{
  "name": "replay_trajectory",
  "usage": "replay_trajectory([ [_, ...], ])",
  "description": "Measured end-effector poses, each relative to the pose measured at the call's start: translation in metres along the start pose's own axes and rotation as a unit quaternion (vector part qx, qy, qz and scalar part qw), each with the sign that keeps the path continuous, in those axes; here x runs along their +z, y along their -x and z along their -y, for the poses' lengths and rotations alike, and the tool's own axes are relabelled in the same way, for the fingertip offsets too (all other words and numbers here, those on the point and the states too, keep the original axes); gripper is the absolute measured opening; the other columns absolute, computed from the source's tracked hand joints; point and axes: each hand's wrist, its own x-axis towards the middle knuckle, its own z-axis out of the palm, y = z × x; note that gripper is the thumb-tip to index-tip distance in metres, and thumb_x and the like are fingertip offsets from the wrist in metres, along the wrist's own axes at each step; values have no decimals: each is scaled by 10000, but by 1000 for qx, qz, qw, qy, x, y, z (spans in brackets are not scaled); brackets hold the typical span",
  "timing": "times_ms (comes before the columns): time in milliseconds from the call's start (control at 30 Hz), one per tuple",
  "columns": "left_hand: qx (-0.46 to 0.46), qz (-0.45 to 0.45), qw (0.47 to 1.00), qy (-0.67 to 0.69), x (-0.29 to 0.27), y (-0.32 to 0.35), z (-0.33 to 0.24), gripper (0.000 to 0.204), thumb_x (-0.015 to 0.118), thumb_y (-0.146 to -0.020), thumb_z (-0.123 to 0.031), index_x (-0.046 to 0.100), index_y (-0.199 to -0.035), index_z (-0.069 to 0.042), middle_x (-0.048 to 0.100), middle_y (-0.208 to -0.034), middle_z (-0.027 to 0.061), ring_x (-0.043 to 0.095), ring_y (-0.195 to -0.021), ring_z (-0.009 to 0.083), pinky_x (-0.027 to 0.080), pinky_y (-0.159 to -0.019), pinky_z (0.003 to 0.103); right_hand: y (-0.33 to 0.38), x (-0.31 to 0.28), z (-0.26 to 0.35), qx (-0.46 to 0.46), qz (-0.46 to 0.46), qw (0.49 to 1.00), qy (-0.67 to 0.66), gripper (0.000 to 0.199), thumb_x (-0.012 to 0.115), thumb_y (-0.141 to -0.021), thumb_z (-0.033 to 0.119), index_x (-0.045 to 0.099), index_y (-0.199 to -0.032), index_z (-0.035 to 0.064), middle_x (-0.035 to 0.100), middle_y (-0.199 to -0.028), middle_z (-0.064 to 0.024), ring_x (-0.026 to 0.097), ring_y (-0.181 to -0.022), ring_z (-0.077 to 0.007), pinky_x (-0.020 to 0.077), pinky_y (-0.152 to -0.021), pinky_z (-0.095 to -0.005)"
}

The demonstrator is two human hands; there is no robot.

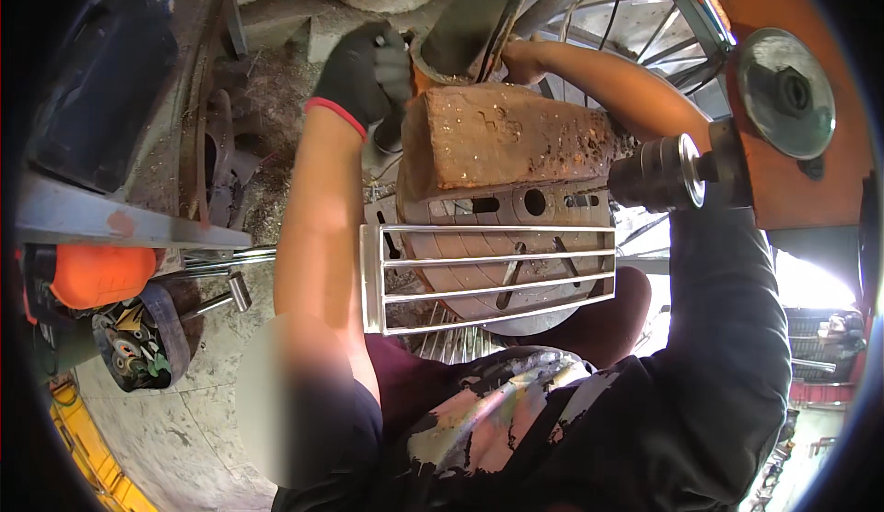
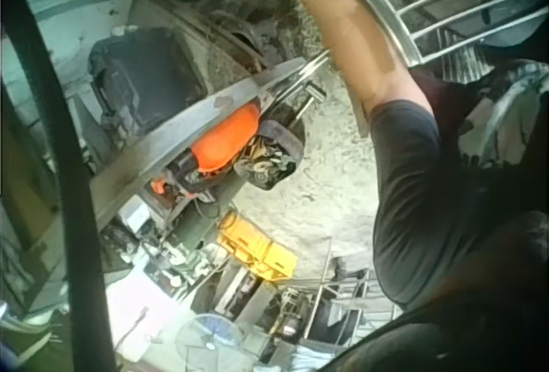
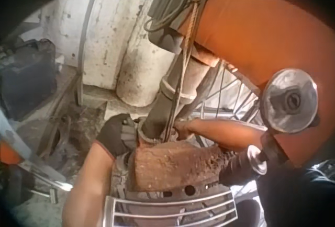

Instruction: Use a drill press to drill holes into a metal frame and an angle grinder for surface finishing.

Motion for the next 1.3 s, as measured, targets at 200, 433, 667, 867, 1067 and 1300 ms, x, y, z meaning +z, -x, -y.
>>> replay_trajectory([
  [200, 239, -123, 961, 69, -20, -21, -18, 398, 518, -1151, -413, 604, -1221, -31, 777, -1089, 96, 508, -614, 84, 369, -544, 317, -4, 30, -23, -159, 137, 970, -121, 803, 885, -883, 368, 575, -1553, 52, 653, -1500, -266, 627, -1379, -362, 506, -1128, -445],
  [433, 38, -485, 833, -264, -83, 12, -9, 416, 488, -1137, -465, 641, -1060, -86, 745, -1029, 88, 582, -677, 125, 427, -551, 299, 20, -14, -105, -97, 231, 923, -293, 599, 815, -998, 215, 593, -1534, 67, 700, -1434, -152, 715, -1039, -262, 607, -863, -350],
  [667, -96, -519, 754, -391, -44, -4, -12, 584, 464, -1115, -614, 674, -1177, -72, 725, -982, 62, 502, -670, 178, 403, -566, 347, -58, -2, -167, -44, -6, 960, -276, 435, 643, -1099, 369, 740, -1365, 38, 796, -1251, -94, 747, -1074, -238, 611, -973, -413],
  [867, -170, -527, 736, -390, -23, 4, -12, 817, 433, -1009, -842, 700, -1158, -84, 765, -965, 95, 494, -608, 166, 372, -545, 346, -27, -22, -125, -27, -23, 985, -169, 439, 643, -1092, 355, 734, -1391, 47, 818, -1156, -155, 790, -939, -265, 658, -871, -421],
  [1067, -178, -494, 732, -434, -24, 4, -15, 960, 392, -917, -983, 724, -897, -83, 649, -704, 28, 554, -529, 127, 338, -486, 291, 36, 3, -73, -15, 243, 910, -336, 370, 718, -1033, 122, 721, -1382, -2, 778, -1228, -222, 789, -932, -290, 669, -799, -414],
  [1300, -177, -480, 724, -464, -12, 8, -16, 1057, 352, -864, -1048, 719, -892, -57, 617, -668, 24, 532, -507, 142, 331, -490, 291, -45, 21, -25, -98, 37, 994, 24, 488, 839, -951, 176, 696, -1395, 34, 793, -1165, -209, 769, -1061, -342, 610, -944, -446],
])
